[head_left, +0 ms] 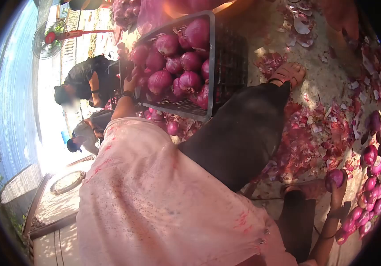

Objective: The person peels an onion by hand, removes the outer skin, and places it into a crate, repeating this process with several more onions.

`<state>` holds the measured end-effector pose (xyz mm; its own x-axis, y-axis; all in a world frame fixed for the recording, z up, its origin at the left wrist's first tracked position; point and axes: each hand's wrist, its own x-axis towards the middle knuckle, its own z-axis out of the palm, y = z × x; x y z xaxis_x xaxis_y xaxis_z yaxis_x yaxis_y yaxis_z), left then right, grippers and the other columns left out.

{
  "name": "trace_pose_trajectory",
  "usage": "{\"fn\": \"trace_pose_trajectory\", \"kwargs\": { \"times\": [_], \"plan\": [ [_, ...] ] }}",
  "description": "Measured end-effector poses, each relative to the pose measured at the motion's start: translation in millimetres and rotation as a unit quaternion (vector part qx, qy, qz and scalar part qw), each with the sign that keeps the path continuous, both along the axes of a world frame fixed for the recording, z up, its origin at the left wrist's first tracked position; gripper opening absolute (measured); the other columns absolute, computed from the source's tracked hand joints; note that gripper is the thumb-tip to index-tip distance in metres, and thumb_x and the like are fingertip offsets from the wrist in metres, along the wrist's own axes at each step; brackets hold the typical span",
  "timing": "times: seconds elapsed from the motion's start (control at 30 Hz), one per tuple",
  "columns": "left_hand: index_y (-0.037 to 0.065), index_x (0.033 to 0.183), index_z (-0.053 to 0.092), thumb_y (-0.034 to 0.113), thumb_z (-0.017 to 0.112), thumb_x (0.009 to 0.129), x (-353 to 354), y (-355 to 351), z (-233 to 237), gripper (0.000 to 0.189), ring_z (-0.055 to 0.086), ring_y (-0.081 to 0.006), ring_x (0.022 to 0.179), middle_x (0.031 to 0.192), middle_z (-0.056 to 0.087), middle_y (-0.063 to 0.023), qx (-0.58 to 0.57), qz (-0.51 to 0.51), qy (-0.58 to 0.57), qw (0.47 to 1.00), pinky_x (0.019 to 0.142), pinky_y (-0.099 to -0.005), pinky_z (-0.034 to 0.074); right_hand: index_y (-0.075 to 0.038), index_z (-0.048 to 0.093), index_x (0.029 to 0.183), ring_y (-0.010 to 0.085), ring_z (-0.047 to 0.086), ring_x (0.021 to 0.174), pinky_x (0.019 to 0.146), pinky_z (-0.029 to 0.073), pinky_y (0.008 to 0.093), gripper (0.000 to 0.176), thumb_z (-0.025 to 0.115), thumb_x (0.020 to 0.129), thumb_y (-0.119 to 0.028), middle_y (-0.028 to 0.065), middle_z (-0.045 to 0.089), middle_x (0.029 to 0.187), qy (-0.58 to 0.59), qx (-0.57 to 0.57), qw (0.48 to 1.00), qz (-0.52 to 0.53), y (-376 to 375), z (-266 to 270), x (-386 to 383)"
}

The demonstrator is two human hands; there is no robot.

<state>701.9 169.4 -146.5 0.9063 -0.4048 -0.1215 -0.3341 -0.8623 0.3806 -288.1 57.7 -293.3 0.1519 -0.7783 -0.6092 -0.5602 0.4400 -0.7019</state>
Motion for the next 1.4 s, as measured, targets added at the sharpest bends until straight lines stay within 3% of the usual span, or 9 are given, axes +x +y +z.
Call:
{"fn": "trace_pose_trajectory", "kwargs": {
  "times": [0.3, 0.4, 0.47, 0.5, 0.63, 0.9, 1.03, 1.23, 1.4],
  "plan": [
    [-0.002, 0.117, 0.060, 0.056, 0.055, 0.084, -14.4, -2.2, 2.0, 0.067, 0.065, -0.0300, 0.096, 0.108, 0.066, -0.0193, 0.080, -0.018, -0.130, 0.988, 0.089, -0.0345, 0.046, -0.002, 0.040, 0.135, 0.0257, 0.047, 0.121, 0.104, 0.035, 0.0354, 0.069, 0.066, 0.074, -0.019, 0.0140, 0.049, 0.129, -0.037, -0.017, 0.999, -0.021, -28.1, -0.7, 14.1],
    [0.000, 0.090, 0.067, 0.024, 0.054, 0.087, -33.9, -27.1, 25.1, 0.027, 0.066, -0.0207, 0.080, 0.081, 0.069, -0.0170, -0.077, -0.051, -0.180, 0.979, 0.063, -0.0322, 0.052, -0.004, 0.043, 0.133, 0.0228, 0.054, 0.110, 0.094, 0.045, 0.0339, 0.069, 0.068, 0.073, -0.026, 0.0124, 0.051, 0.123, -0.128, 0.061, 0.985, -0.101, -43.9, 41.7, 57.7],
    [-0.001, 0.109, 0.064, 0.025, 0.053, 0.090, 44.5, -40.1, 14.2, 0.034, 0.062, -0.0209, 0.097, 0.112, 0.064, -0.0124, 0.026, -0.242, -0.276, 0.930, 0.085, -0.0312, 0.050, -0.005, 0.041, 0.134, 0.0224, 0.055, 0.108, 0.094, 0.046, 0.0348, 0.067, 0.067, 0.074, -0.020, 0.0115, 0.051, 0.123, -0.261, 0.045, 0.954, -0.143, -41.7, 43.5, 71.0],
    [-0.002, 0.121, 0.055, 0.022, 0.051, 0.092, 38.1, -77.1, 0.7, 0.038, 0.059, -0.0226, 0.107, 0.119, 0.059, -0.0132, -0.213, -0.131, 0.023, 0.968, 0.091, -0.0327, 0.049, -0.004, 0.040, 0.135, 0.0234, 0.054, 0.111, 0.097, 0.046, 0.0350, 0.069, 0.068, 0.073, -0.019, 0.0119, 0.050, 0.125, -0.300, 0.073, 0.934, -0.183, -47.8, 58.9, 86.7],
    [-0.005, 0.129, 0.046, 0.026, 0.052, 0.093, -320.5, -243.6, 53.5, 0.048, 0.056, -0.0252, 0.114, 0.122, 0.056, -0.0158, -0.156, -0.371, 0.227, 0.887, 0.097, -0.0351, 0.045, -0.005, 0.035, 0.136, 0.0258, 0.052, 0.117, 0.100, 0.045, 0.0388, 0.073, 0.071, 0.073, -0.014, 0.0135, 0.048, 0.127, -0.489, 0.157, 0.826, -0.230, -67.8, 94.9, 127.6],
    [0.004, 0.139, 0.037, 0.032, 0.086, 0.062, -611.2, -315.0, 7.4, 0.095, 0.047, -0.0257, 0.122, 0.132, 0.046, -0.0122, 0.003, -0.822, 0.413, 0.391, 0.102, -0.0386, 0.037, -0.006, 0.035, 0.135, 0.0256, 0.053, 0.117, 0.100, 0.046, 0.0417, 0.069, 0.070, 0.082, -0.031, 0.0132, 0.051, 0.126, -0.623, 0.123, 0.724, -0.268, -95.7, 94.6, 158.4],
    [0.007, 0.140, 0.034, 0.025, 0.088, 0.060, -648.7, -305.2, -41.8, 0.098, 0.045, -0.0230, 0.124, 0.134, 0.044, -0.0125, -0.004, -0.770, 0.424, 0.477, 0.105, -0.0351, 0.036, -0.006, 0.042, 0.132, 0.0241, 0.053, 0.118, 0.104, 0.042, 0.0424, 0.060, 0.061, 0.088, -0.043, 0.0111, 0.052, 0.129, -0.642, 0.155, 0.660, -0.359, -101.4, 83.7, 156.0],
    [0.007, 0.142, 0.029, 0.016, 0.089, 0.059, -644.6, -299.7, -54.6, 0.103, 0.043, -0.0193, 0.126, 0.135, 0.045, -0.0100, 0.019, -0.626, 0.607, 0.489, 0.108, -0.0334, 0.033, -0.006, 0.042, 0.134, 0.0244, 0.048, 0.123, 0.106, 0.038, 0.0414, 0.068, 0.052, 0.089, -0.057, 0.0109, 0.050, 0.132, -0.596, 0.077, 0.731, -0.323, -105.3, 67.4, 163.7],
    [0.007, 0.142, 0.030, 0.010, 0.085, 0.059, -635.6, -304.8, -62.3, 0.099, 0.047, -0.0179, 0.122, 0.131, 0.049, -0.0090, 0.023, -0.648, 0.579, 0.494, 0.106, -0.0335, 0.037, -0.007, 0.042, 0.135, 0.0298, 0.048, 0.119, 0.100, 0.040, 0.0380, 0.075, 0.058, 0.084, -0.059, 0.0152, 0.050, 0.122, -0.251, -0.206, 0.944, -0.059, -119.5, 66.8, 128.5]
  ]
}}
